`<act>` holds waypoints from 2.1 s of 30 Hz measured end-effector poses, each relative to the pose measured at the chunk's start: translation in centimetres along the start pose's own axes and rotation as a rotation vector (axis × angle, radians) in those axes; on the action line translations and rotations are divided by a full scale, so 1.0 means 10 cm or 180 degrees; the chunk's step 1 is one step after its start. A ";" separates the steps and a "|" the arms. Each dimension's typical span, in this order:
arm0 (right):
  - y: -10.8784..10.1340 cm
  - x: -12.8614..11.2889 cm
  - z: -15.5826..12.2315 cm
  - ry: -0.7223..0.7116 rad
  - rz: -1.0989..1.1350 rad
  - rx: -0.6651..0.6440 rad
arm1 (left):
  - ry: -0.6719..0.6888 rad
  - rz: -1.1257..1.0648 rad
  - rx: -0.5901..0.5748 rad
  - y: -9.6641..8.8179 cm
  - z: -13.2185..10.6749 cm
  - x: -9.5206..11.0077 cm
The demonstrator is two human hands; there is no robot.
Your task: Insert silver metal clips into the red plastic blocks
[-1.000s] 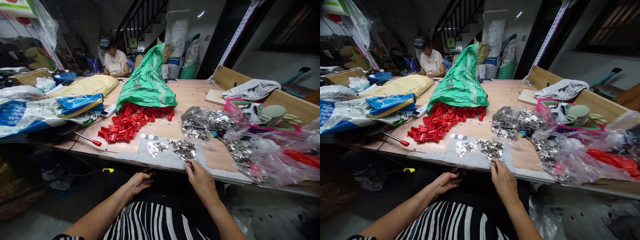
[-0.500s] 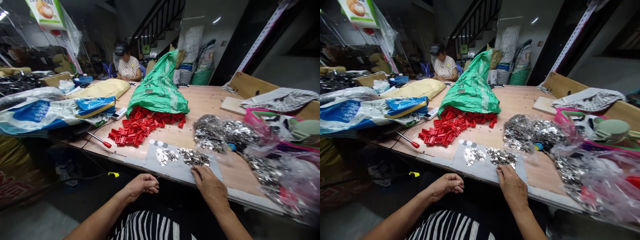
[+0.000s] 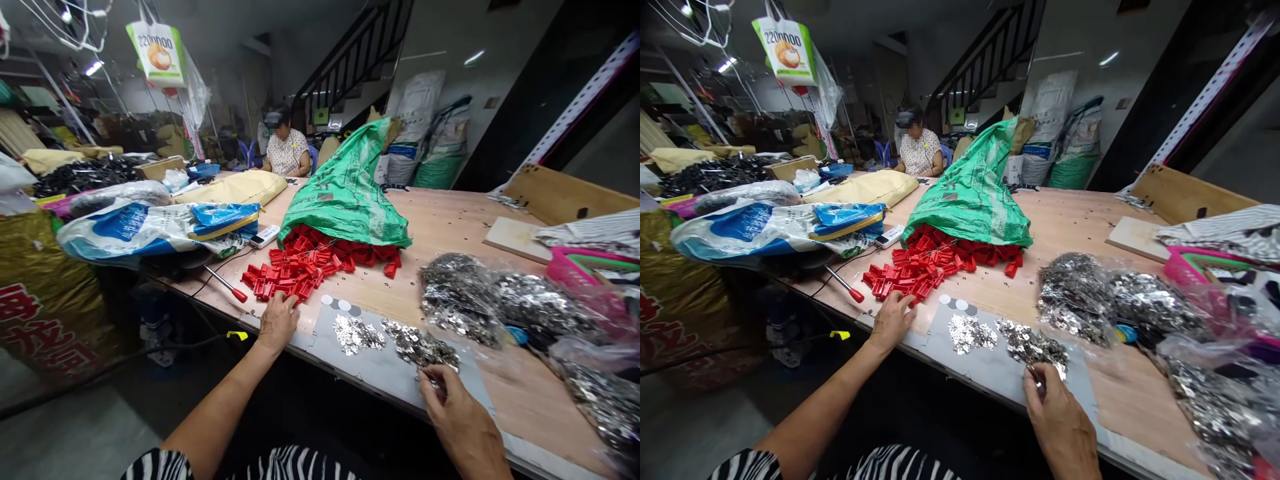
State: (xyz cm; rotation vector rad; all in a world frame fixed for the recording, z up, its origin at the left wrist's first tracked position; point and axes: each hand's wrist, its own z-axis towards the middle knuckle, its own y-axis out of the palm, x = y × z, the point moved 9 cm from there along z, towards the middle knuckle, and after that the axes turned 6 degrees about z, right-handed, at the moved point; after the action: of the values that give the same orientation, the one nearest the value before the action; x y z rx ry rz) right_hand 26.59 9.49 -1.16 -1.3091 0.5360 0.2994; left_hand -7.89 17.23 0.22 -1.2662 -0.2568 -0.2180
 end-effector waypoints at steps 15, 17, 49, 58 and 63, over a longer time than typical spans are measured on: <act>-0.12 0.05 -0.02 0.0051 0.0858 0.0108 | -0.0012 -0.1344 0.0198 -0.22 -0.23 -0.03; -0.11 -0.03 -0.04 0.0026 0.1000 0.0062 | -0.0127 -0.1831 0.0134 -0.25 -0.29 0.01; 0.20 -1.00 -0.35 -0.0276 0.2776 -0.0482 | -0.2110 -0.6015 -0.2446 0.43 -1.12 1.08; -0.02 -0.99 -0.28 -0.0832 0.1889 -0.0293 | -0.2209 -0.6398 -0.3188 0.44 -1.23 1.15; -0.08 -1.14 -0.31 -0.1307 0.1762 -0.0364 | -0.2102 -0.6320 -0.3311 0.40 -1.27 1.21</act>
State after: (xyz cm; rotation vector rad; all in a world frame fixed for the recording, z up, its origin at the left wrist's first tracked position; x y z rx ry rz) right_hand 16.79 7.34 5.08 -1.1454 0.5256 1.0454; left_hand 5.68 6.01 -3.24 -1.5753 -2.1673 -1.7919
